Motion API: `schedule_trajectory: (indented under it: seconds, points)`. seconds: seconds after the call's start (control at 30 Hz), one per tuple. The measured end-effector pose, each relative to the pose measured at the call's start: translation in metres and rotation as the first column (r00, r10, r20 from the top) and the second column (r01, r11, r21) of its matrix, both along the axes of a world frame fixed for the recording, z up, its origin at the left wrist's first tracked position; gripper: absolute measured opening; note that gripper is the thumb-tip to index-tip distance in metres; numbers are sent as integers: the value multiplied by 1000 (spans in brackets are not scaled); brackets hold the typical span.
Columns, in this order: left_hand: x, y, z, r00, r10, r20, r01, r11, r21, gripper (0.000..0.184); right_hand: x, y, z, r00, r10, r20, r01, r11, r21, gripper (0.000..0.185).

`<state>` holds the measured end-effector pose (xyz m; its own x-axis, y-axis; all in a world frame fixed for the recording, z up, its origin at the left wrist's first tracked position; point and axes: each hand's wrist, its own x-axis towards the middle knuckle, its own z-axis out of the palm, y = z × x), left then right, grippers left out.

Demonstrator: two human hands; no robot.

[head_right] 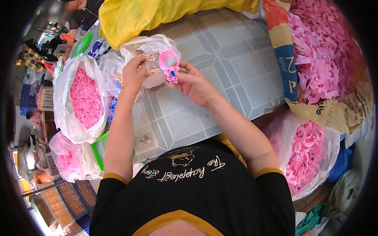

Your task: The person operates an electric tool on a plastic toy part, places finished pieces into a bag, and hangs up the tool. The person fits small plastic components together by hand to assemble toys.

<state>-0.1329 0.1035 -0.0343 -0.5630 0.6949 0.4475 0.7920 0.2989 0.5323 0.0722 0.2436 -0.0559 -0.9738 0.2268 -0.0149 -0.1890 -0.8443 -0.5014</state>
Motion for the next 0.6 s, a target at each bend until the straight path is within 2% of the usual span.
schedule_trajectory:
  seconds: [0.03,0.13,0.17,0.27,0.4,0.5,0.6]
  points:
    - [5,-2,6,1000,-13,15,13,999,32,16,0,-1,0,1000,4,-2,-4,1000,-6,45]
    - [35,-11,31,971,-68,230,63,998,31,15,-1,-4,2,999,13,32,-13,1000,-6,45]
    - [47,-11,32,916,-129,380,78,986,147,13,-1,-4,3,999,28,31,-28,1000,-1,45]
    - [78,-15,45,832,-180,525,73,973,218,12,0,-5,2,997,72,26,-73,997,15,46]
    - [88,-13,50,965,-178,193,151,978,143,12,0,-5,0,996,89,23,-91,994,60,46]
    - [90,-11,47,983,-168,70,162,983,82,13,1,-5,0,996,81,32,-83,994,72,46]
    - [96,-8,50,988,-154,30,150,981,123,14,1,-5,-2,996,84,35,-86,993,75,44]
